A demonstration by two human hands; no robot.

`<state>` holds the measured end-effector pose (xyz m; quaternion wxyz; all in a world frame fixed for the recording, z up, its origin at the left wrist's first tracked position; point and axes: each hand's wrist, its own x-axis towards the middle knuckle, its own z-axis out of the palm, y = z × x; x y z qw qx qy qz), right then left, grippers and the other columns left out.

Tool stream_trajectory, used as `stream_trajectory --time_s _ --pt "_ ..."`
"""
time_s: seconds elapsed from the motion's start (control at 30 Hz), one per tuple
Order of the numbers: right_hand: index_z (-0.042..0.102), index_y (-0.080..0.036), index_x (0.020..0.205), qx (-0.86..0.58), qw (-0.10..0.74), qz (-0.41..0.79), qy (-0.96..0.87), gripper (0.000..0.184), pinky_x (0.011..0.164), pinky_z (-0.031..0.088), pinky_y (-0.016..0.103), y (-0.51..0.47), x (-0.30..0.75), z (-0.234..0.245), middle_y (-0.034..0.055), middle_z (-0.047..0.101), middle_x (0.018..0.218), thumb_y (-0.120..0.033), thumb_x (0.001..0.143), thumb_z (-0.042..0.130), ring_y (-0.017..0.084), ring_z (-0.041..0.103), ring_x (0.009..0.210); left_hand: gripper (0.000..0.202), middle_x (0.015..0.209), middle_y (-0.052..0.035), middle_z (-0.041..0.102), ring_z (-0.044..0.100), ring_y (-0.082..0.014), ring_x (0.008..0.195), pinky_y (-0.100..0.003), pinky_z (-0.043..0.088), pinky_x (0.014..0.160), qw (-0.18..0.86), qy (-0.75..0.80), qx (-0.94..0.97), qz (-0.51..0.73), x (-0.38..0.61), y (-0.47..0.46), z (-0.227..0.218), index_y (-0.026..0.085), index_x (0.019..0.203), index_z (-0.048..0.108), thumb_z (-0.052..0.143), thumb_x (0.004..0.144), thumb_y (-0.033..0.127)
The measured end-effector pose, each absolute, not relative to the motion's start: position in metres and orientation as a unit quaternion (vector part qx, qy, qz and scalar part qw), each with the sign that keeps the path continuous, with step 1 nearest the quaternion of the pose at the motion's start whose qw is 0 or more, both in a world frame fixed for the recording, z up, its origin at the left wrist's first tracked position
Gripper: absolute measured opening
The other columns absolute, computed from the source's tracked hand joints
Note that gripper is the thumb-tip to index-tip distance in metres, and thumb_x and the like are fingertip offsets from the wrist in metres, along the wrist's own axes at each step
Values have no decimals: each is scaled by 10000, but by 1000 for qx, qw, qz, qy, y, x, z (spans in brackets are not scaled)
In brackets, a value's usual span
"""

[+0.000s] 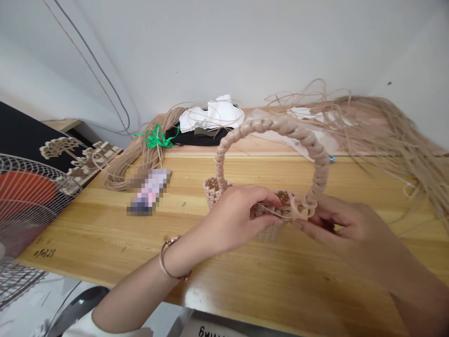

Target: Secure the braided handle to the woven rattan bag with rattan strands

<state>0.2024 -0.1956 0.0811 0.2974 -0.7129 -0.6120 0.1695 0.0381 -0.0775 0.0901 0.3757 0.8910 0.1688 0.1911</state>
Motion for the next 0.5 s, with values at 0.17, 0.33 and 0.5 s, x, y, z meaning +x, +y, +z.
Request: stream_trajectory --time_s 0.17,0.33,0.5 --pt "613 -224 803 -695 316 200 -614 128 431 305 218 -193 200 76 -56 462 514 -309 803 517 114 411 462 146 850 17 678 606 -109 792 -209 426 711 369 171 892 199 40 -78 90 161 867 625 647 737 224" --pt "569 -199 673 -690 339 240 -593 235 453 312 234 -192 197 76 -35 509 552 -362 815 477 127 447 496 121 829 15 677 606 -105 764 -200 427 682 368 168 885 232 43 -80 87 165 838 617 647 738 226" --pt "576 -198 702 -685 328 259 -596 278 472 348 258 -191 196 74 1 599 644 -398 831 432 160 521 550 142 804 22 675 600 -98 714 -199 426 653 366 178 876 258 43 -80 83 172 824 609 660 728 265"
